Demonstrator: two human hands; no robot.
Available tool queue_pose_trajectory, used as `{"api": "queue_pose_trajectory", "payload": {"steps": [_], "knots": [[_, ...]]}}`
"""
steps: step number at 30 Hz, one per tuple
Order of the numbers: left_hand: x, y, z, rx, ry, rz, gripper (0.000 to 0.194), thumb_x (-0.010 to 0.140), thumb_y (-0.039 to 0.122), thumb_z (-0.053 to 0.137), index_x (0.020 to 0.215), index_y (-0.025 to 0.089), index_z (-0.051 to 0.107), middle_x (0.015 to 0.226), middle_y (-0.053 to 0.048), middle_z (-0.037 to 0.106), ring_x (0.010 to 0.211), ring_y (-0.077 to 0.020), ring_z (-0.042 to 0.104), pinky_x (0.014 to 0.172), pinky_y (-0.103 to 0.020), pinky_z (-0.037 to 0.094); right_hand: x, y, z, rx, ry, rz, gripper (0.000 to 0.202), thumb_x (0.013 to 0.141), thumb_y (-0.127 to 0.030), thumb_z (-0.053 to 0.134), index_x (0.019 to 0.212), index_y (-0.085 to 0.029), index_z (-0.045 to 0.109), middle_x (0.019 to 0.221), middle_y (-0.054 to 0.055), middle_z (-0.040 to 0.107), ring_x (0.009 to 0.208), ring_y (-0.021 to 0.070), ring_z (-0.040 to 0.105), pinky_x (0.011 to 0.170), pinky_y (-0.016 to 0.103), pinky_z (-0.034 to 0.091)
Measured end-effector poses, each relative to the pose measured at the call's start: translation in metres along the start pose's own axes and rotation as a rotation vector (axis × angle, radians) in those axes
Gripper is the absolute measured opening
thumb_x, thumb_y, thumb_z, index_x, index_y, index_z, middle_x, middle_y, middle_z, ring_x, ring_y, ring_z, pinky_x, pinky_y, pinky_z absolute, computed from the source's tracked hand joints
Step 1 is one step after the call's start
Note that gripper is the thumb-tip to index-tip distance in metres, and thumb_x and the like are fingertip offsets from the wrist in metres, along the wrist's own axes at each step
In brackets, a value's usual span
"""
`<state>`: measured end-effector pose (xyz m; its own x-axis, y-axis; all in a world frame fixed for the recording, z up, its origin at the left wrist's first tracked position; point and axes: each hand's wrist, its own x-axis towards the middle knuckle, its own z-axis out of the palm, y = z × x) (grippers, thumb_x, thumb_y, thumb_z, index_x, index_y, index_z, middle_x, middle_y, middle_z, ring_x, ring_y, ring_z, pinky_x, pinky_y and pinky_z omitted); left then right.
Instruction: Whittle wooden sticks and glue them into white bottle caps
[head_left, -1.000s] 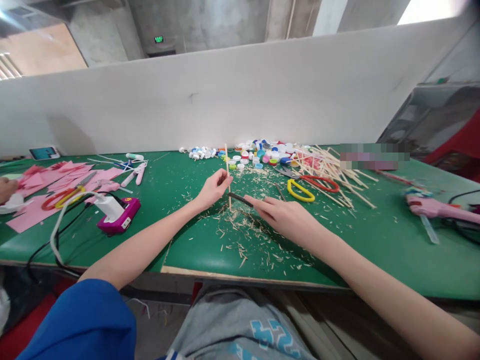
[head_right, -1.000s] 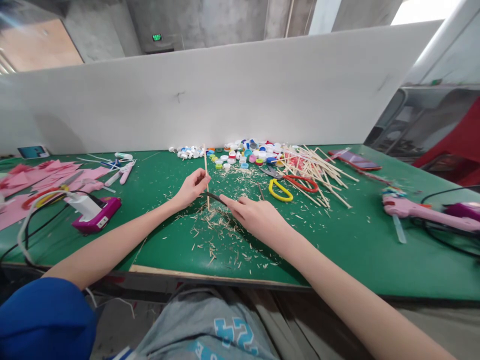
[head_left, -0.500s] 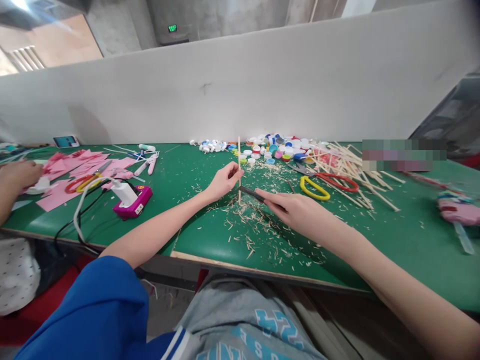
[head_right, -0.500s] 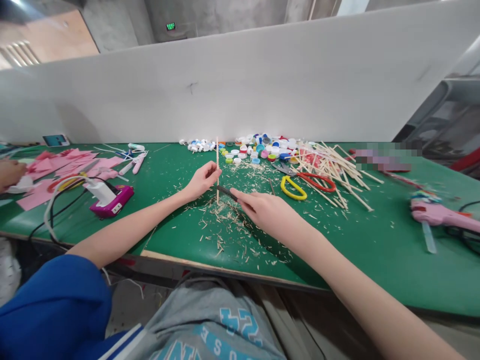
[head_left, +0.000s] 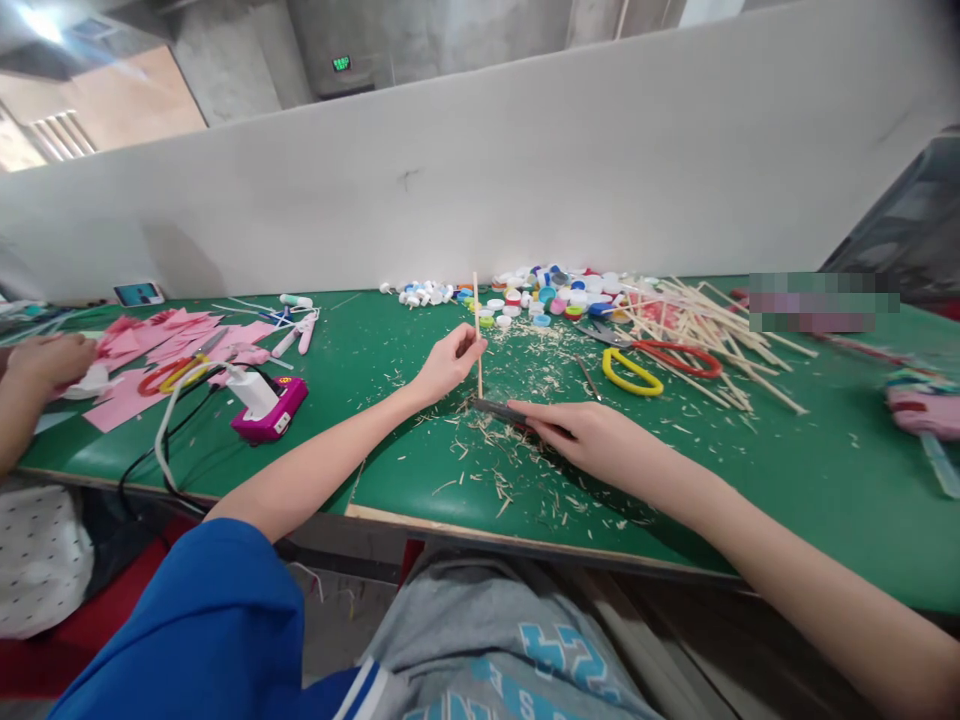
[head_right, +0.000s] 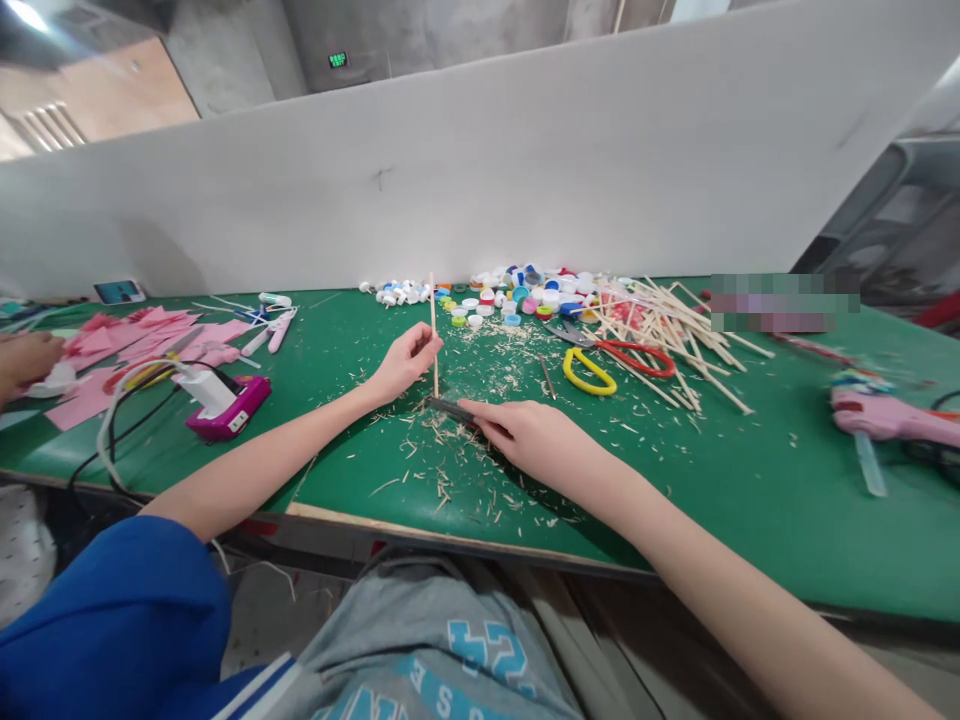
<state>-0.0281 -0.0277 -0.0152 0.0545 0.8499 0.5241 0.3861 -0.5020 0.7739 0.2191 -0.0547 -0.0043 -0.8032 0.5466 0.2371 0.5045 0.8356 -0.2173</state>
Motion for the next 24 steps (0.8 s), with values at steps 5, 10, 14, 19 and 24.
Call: {"api": "queue_pose_trajectory", "payload": {"steps": [5,10,14,19,24], "knots": [[0.0,0.001,0.0,-0.007,0.001,-0.016,0.027,0.092,0.037,0.052,0.075,0.019,0.041,0.064,0.005,0.035,0.058,-0.0086,0.034,0.056,-0.025,0.029,0.002,-0.006,-0.008,0.034,-0.006,0.056,0.041,0.099,-0.035,0.037,0.133,-0.031,0.058,0.103,0.0,0.074,0.072,0.0143,0.067,0.063,0.027,0.048],[0.0,0.002,0.0,-0.013,0.001,-0.029,0.03,0.091,0.041,0.055,0.075,0.019,0.041,0.064,0.005,0.036,0.057,-0.0085,0.034,0.054,-0.025,0.029,0.001,-0.007,-0.008,0.061,0.006,0.078,0.04,0.098,-0.034,0.039,0.132,-0.031,0.06,0.1,0.0,0.075,0.069,0.0134,0.066,0.062,0.026,0.047],[0.0,0.002,0.001,-0.015,0.002,-0.035,0.032,0.089,0.044,0.056,0.075,0.02,0.041,0.063,0.005,0.035,0.057,-0.0083,0.034,0.054,-0.024,0.029,0.0,-0.008,-0.007,0.066,0.028,0.066,0.04,0.097,-0.033,0.04,0.13,-0.031,0.061,0.098,0.0,0.075,0.068,0.0133,0.065,0.061,0.026,0.046],[-0.001,0.0,0.001,-0.02,-0.013,-0.038,0.031,0.092,0.045,0.049,0.076,0.02,0.04,0.063,0.005,0.036,0.056,-0.0082,0.035,0.054,-0.024,0.03,0.003,-0.012,-0.016,0.082,0.063,0.091,0.041,0.097,-0.034,0.038,0.129,-0.028,0.062,0.091,0.001,0.076,0.058,0.0124,0.061,0.056,0.026,0.044],[-0.001,0.002,0.001,-0.012,-0.026,-0.041,0.03,0.093,0.045,0.048,0.078,0.019,0.041,0.062,0.006,0.038,0.055,-0.008,0.036,0.054,-0.023,0.031,0.007,-0.004,-0.017,0.051,0.182,0.068,0.042,0.097,-0.036,0.036,0.13,-0.025,0.062,0.105,0.004,0.074,0.076,0.0162,0.067,0.065,0.029,0.048]]}}
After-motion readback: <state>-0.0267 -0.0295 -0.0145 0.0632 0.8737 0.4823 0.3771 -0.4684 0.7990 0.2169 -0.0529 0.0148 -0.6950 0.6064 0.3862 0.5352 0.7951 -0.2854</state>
